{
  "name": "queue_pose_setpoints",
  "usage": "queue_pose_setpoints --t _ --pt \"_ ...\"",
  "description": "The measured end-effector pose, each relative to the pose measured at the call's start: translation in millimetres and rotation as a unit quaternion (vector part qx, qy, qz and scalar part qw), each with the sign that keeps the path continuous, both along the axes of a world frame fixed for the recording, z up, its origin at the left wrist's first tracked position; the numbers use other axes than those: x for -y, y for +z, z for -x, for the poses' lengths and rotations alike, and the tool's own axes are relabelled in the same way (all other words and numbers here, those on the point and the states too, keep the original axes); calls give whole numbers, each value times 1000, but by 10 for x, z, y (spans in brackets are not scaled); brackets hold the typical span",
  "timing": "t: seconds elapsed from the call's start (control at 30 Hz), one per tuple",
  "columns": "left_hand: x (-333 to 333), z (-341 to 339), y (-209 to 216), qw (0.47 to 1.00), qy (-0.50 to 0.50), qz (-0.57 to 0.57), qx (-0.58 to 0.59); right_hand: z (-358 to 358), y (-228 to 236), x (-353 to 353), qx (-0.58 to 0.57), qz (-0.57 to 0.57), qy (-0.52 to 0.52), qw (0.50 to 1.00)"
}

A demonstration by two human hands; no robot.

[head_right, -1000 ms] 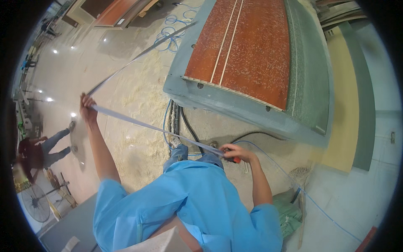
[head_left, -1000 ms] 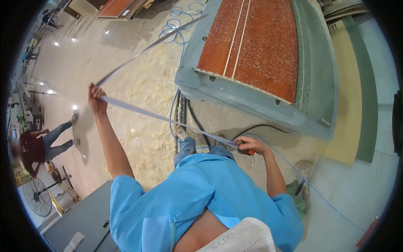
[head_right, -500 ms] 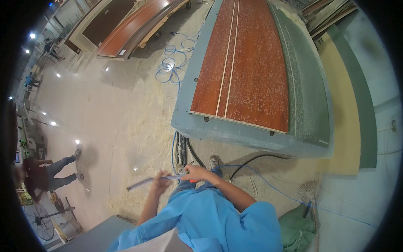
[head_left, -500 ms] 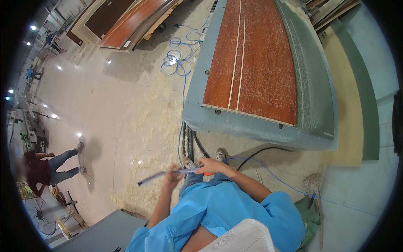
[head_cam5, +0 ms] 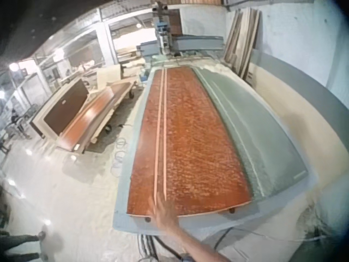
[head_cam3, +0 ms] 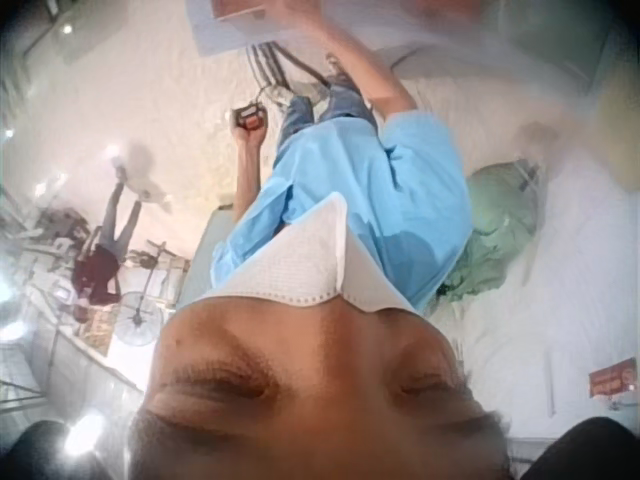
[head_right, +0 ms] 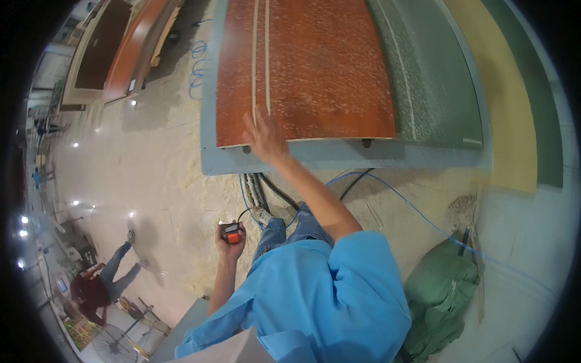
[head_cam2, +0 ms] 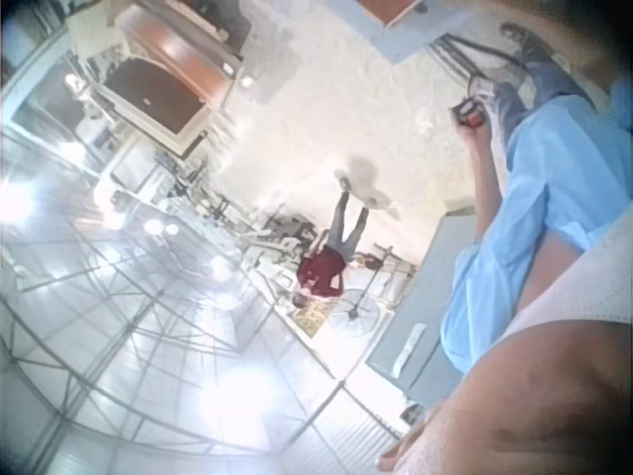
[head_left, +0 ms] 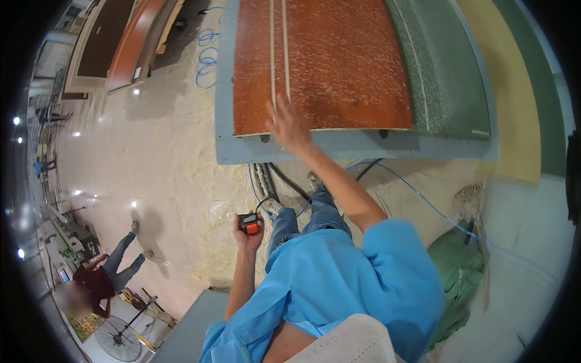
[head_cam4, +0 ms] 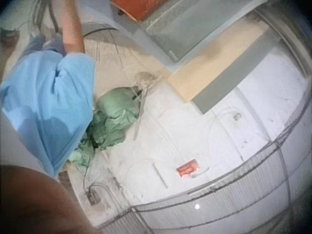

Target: The person places a large reddish-brown wood panel onto a machine table, then walks to a control desk to operate a computer and review documents. They return to the panel to measure it with a tape measure and apply a printed label to its surface.

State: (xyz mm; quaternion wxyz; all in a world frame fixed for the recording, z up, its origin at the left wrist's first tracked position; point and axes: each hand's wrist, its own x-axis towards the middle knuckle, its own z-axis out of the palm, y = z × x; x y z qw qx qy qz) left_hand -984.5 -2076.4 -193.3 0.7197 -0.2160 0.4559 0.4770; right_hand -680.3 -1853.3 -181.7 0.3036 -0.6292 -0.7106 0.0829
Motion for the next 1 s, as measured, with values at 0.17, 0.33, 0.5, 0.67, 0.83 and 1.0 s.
queue_pose_setpoints --t 0.17,0.33,0.5,0.67,0.83,1.0 --pt "130 293 221 990 -106 -15 -93 -2463 -167 184 136 72 -65 986" --pt "499 733 285 977 3 90 -194 -4662 395 1209 174 163 -631 738" --pt "355 718 233 950 -32 171 -260 -3137 107 419 157 10 -239 958" --pt "-192 572 424 966 -53 33 -250 -1234 -125 -427 52 0 125 991" --pt "103 875 643 960 -28 29 -277 -3430 -50 -551 -10 289 -204 935" --pt "1224 1369 774 942 68 179 -276 -5493 837 1395 -94 156 -572 800"
